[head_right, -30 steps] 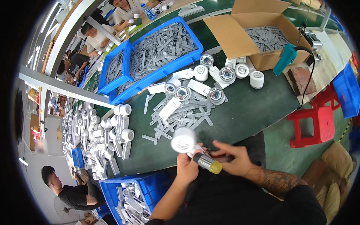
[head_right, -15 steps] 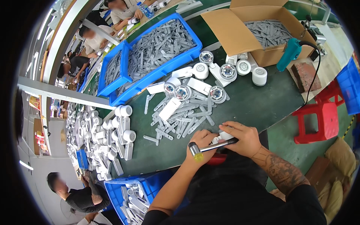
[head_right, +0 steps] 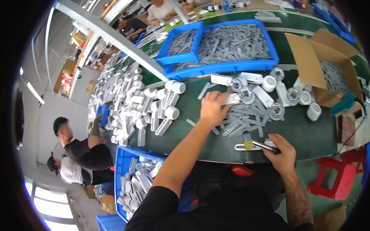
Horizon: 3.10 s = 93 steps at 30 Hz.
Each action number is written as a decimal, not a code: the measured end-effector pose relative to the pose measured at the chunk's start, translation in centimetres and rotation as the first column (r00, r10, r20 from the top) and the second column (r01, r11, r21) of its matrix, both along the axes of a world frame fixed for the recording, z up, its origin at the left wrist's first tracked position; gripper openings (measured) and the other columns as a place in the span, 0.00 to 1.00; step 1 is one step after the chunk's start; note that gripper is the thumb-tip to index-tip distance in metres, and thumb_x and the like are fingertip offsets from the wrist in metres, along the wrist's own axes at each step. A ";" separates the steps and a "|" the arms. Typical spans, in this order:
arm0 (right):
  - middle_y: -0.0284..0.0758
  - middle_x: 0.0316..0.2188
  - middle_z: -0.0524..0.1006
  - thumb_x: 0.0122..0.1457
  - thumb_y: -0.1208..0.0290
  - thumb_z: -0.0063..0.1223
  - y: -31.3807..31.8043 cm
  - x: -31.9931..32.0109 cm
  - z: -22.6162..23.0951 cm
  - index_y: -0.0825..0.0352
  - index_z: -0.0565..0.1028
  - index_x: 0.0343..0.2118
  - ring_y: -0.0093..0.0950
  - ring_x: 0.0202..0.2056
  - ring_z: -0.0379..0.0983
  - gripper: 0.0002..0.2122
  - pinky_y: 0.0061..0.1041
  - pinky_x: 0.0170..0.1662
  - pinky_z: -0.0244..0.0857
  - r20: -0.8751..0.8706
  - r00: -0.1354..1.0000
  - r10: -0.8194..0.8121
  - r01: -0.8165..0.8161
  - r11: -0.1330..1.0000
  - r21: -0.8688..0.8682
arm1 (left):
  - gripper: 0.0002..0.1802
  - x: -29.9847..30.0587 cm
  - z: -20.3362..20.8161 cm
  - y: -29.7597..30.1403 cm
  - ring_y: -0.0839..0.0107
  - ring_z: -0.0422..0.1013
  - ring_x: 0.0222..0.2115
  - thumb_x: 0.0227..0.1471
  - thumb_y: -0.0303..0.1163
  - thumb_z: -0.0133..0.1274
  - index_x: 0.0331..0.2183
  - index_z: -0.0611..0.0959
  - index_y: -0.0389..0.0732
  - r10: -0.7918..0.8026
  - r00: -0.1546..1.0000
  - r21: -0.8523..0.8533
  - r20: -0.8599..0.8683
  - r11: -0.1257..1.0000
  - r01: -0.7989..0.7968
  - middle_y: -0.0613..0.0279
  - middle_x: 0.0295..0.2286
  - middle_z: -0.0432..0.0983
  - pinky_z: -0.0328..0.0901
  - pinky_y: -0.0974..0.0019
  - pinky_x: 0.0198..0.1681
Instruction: The person assembles portable fan components by inserting metal strips into plastic handles, tapping them into place using a small mallet, and placing the assembled parts into a blue crate.
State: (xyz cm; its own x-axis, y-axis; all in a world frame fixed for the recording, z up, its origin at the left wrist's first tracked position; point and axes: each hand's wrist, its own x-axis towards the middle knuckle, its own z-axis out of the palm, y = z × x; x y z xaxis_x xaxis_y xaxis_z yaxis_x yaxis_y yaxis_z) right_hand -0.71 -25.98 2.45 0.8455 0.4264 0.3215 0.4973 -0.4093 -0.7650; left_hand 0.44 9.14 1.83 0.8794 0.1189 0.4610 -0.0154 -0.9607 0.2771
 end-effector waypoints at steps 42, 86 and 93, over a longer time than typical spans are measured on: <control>0.43 0.73 0.66 0.42 0.61 0.85 -0.8 3.7 2.8 0.58 0.76 0.66 0.44 0.67 0.71 0.44 0.36 0.64 0.72 -0.163 0.960 0.228 -0.257 0.949 -0.184 | 0.21 -8.0 -0.1 -9.9 0.44 0.75 0.54 0.49 0.31 0.73 0.46 0.87 0.39 -0.486 0.869 -0.475 -0.090 0.788 0.392 0.48 0.55 0.77 0.71 0.50 0.56; 0.42 0.46 0.82 0.67 0.70 0.63 -8.1 -4.1 6.4 0.66 0.77 0.59 0.43 0.43 0.82 0.18 0.35 0.44 0.77 -0.413 0.911 0.008 -0.097 0.976 -0.195 | 0.07 -8.9 0.1 -12.9 0.57 0.83 0.39 0.54 0.26 0.69 0.37 0.91 0.41 -0.307 0.951 -0.613 -0.039 0.759 0.220 0.56 0.38 0.89 0.71 0.59 0.48; 0.39 0.38 0.80 0.69 0.75 0.57 -7.1 -5.3 8.1 0.64 0.76 0.62 0.40 0.36 0.80 0.19 0.35 0.39 0.74 -0.357 0.934 0.022 -0.104 0.972 -0.212 | 0.09 -8.7 0.0 -12.4 0.58 0.83 0.37 0.53 0.27 0.72 0.37 0.90 0.39 -0.289 0.943 -0.737 -0.163 0.671 0.079 0.56 0.37 0.89 0.72 0.60 0.45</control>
State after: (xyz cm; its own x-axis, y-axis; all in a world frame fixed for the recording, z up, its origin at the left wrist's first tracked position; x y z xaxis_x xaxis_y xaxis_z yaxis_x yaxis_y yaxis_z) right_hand -6.01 -33.10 10.58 0.8552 0.5086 -0.0993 0.2455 -0.5664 -0.7867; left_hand -8.27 -3.30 1.84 0.9875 0.1402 0.0715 -0.0006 -0.4507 0.8927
